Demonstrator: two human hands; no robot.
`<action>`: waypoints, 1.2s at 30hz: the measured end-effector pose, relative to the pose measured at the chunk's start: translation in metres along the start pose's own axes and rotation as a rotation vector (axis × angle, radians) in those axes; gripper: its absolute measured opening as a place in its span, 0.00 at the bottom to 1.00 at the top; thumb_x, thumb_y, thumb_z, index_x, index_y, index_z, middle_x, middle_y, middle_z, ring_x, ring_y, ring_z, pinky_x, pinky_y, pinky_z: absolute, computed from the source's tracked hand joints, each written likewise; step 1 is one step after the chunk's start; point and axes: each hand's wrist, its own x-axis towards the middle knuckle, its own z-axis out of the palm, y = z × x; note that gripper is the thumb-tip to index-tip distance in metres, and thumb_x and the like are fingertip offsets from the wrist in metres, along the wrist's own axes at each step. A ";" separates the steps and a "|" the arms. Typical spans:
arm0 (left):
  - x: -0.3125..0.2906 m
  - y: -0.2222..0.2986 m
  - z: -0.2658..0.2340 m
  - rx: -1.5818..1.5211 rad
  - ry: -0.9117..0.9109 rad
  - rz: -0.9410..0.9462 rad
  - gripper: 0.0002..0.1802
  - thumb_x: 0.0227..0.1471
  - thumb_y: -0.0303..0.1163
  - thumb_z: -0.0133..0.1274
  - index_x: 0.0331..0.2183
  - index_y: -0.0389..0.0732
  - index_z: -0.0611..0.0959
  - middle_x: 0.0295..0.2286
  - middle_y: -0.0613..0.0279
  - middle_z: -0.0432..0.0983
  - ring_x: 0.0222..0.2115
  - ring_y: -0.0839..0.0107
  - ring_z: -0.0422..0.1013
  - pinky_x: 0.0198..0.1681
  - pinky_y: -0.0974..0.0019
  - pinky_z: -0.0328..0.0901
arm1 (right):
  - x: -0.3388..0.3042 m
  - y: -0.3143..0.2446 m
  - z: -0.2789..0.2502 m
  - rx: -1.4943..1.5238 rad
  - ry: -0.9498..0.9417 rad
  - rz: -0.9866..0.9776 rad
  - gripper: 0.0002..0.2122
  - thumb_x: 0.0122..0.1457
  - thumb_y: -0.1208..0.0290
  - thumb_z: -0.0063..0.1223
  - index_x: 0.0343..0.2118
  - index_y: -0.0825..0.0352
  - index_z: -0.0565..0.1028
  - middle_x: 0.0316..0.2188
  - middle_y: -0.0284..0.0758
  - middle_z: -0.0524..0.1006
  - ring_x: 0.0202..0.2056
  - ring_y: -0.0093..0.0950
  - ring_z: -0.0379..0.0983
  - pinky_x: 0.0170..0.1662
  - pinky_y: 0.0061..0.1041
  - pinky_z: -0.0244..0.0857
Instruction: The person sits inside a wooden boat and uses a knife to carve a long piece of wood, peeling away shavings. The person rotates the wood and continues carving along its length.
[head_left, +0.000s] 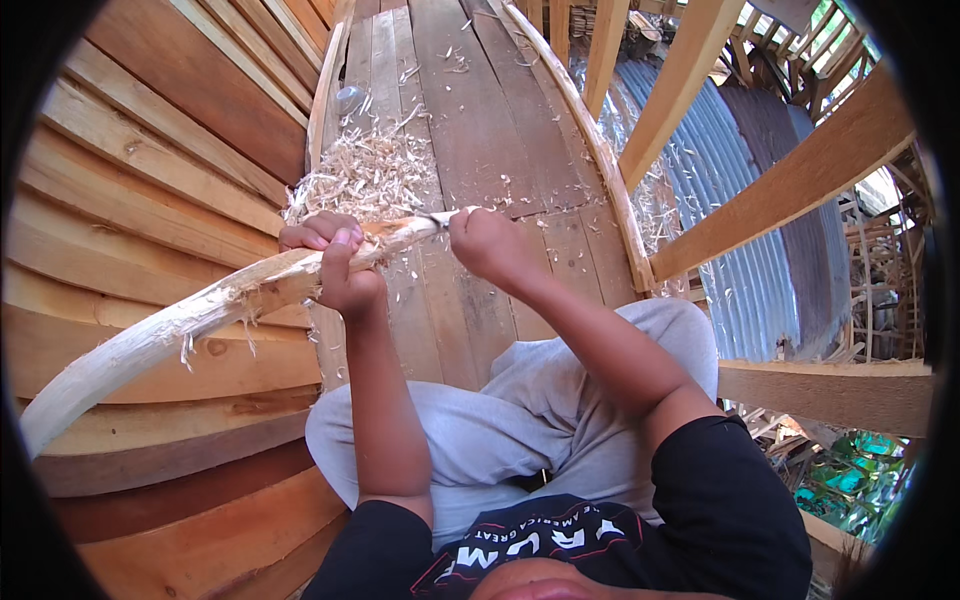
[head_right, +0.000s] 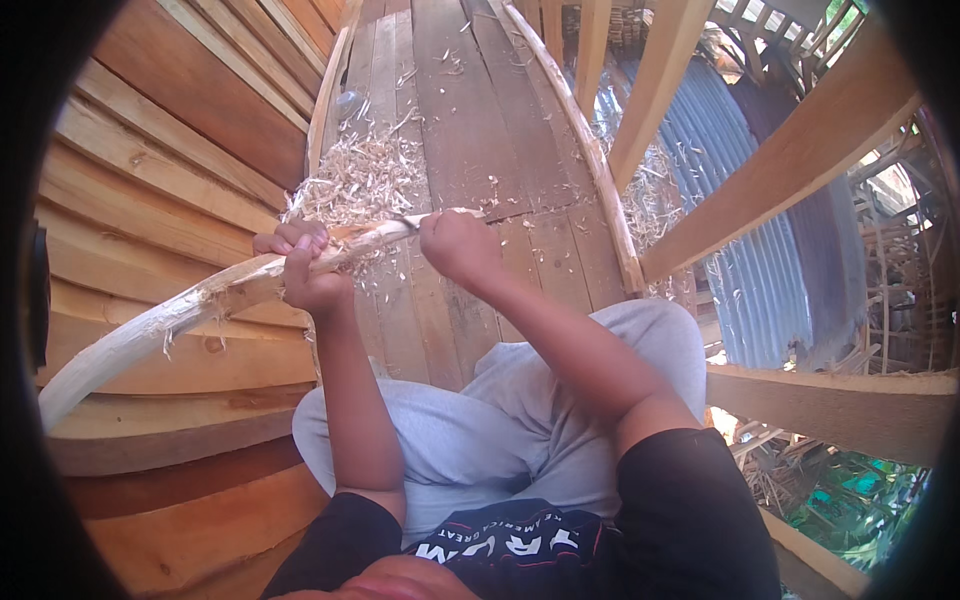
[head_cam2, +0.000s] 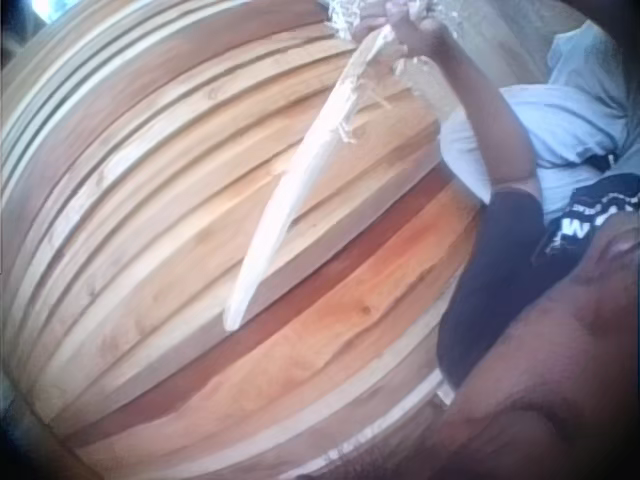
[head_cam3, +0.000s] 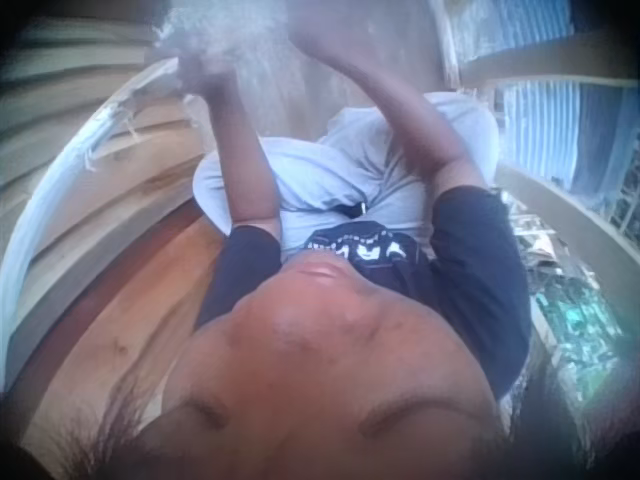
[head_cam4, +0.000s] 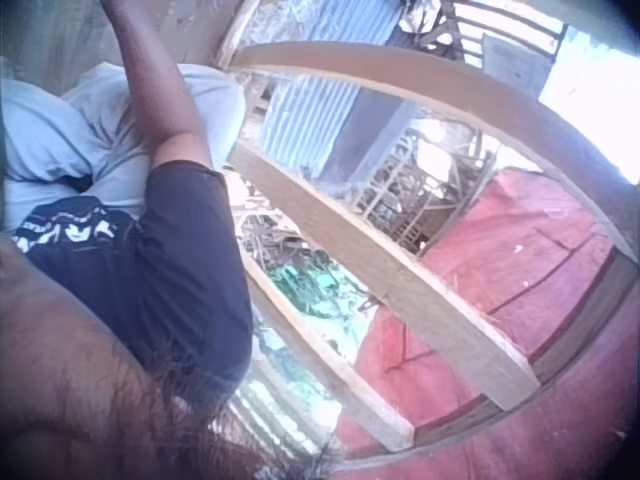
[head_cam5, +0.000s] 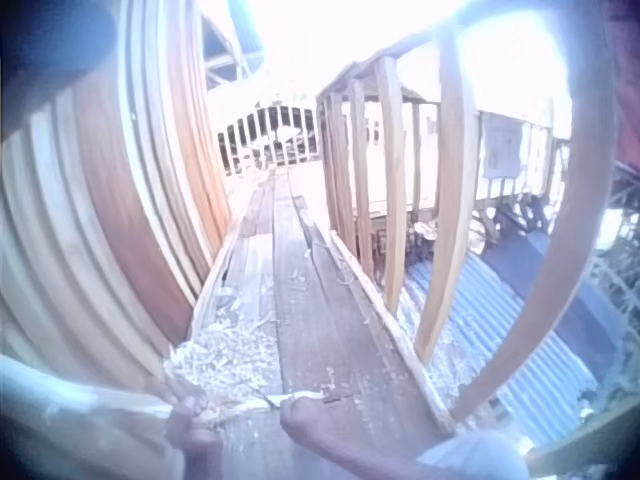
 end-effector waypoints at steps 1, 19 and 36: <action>-0.002 0.000 0.007 0.032 0.018 -0.015 0.14 0.36 0.17 0.43 0.27 0.43 0.60 0.16 0.66 0.57 0.18 0.74 0.58 0.28 0.70 0.60 | 0.023 0.034 0.008 0.019 0.022 0.039 0.25 0.60 0.58 0.29 0.34 0.76 0.77 0.37 0.55 0.76 0.41 0.52 0.72 0.47 0.45 0.64; 0.003 -0.004 -0.005 -0.047 0.037 -0.048 0.15 0.36 0.16 0.43 0.27 0.43 0.60 0.16 0.64 0.59 0.19 0.74 0.58 0.28 0.70 0.60 | 0.040 0.053 0.021 -0.106 0.029 0.060 0.22 0.60 0.61 0.29 0.37 0.71 0.77 0.39 0.51 0.76 0.43 0.49 0.73 0.48 0.45 0.64; -0.002 -0.002 0.005 -0.023 -0.027 -0.017 0.14 0.35 0.16 0.42 0.26 0.42 0.61 0.17 0.65 0.59 0.19 0.75 0.57 0.27 0.71 0.60 | 0.029 0.030 0.010 -0.068 0.016 0.073 0.22 0.60 0.60 0.29 0.38 0.70 0.77 0.41 0.48 0.76 0.44 0.47 0.72 0.48 0.44 0.64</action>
